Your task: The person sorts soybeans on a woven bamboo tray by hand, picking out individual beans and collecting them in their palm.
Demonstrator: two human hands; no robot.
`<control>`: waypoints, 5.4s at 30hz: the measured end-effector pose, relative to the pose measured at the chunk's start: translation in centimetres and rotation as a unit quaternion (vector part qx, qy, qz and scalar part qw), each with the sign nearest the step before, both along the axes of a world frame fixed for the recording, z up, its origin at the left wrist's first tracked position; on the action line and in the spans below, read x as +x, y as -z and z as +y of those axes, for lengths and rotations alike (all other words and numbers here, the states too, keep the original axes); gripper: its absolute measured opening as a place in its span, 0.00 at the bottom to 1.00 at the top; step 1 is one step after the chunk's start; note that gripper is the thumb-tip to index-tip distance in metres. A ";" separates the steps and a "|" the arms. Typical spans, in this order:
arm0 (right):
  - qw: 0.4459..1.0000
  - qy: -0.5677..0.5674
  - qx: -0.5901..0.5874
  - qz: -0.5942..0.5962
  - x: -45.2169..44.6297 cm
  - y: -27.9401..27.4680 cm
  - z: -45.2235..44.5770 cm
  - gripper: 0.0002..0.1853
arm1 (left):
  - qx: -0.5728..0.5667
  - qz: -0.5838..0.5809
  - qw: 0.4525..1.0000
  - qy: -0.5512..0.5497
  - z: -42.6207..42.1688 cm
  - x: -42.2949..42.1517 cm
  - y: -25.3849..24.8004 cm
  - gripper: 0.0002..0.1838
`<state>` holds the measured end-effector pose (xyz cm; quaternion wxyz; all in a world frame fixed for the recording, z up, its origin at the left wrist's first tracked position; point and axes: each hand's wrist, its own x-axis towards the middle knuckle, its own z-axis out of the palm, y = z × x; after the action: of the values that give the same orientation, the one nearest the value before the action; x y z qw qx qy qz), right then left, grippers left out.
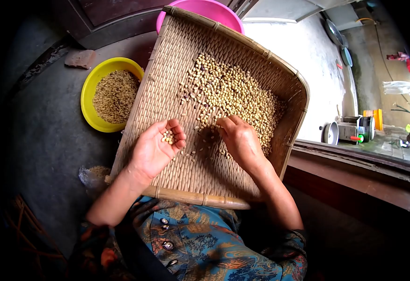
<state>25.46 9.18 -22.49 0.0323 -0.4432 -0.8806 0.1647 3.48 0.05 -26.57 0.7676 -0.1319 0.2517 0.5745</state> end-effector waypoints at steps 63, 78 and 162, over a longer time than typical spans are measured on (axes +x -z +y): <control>0.978 -0.113 0.079 -0.157 -3.1 0.2 1.1 0.02 | -0.002 0.014 0.999 0.039 0.1 0.9 -0.9 0.15; 0.945 0.040 -0.300 0.126 -2.6 -5.9 2.4 0.08 | 0.042 0.017 0.998 0.052 -0.1 1.3 -0.3 0.15; 0.985 0.007 -0.163 0.050 3.2 -2.4 -4.8 0.07 | 0.014 -0.011 0.998 -0.067 0.7 -1.3 -0.5 0.12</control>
<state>28.70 4.36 -20.07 0.0048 -0.4401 -0.8358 0.3282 2.20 0.74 -26.12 0.7316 -0.1445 0.2257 0.6268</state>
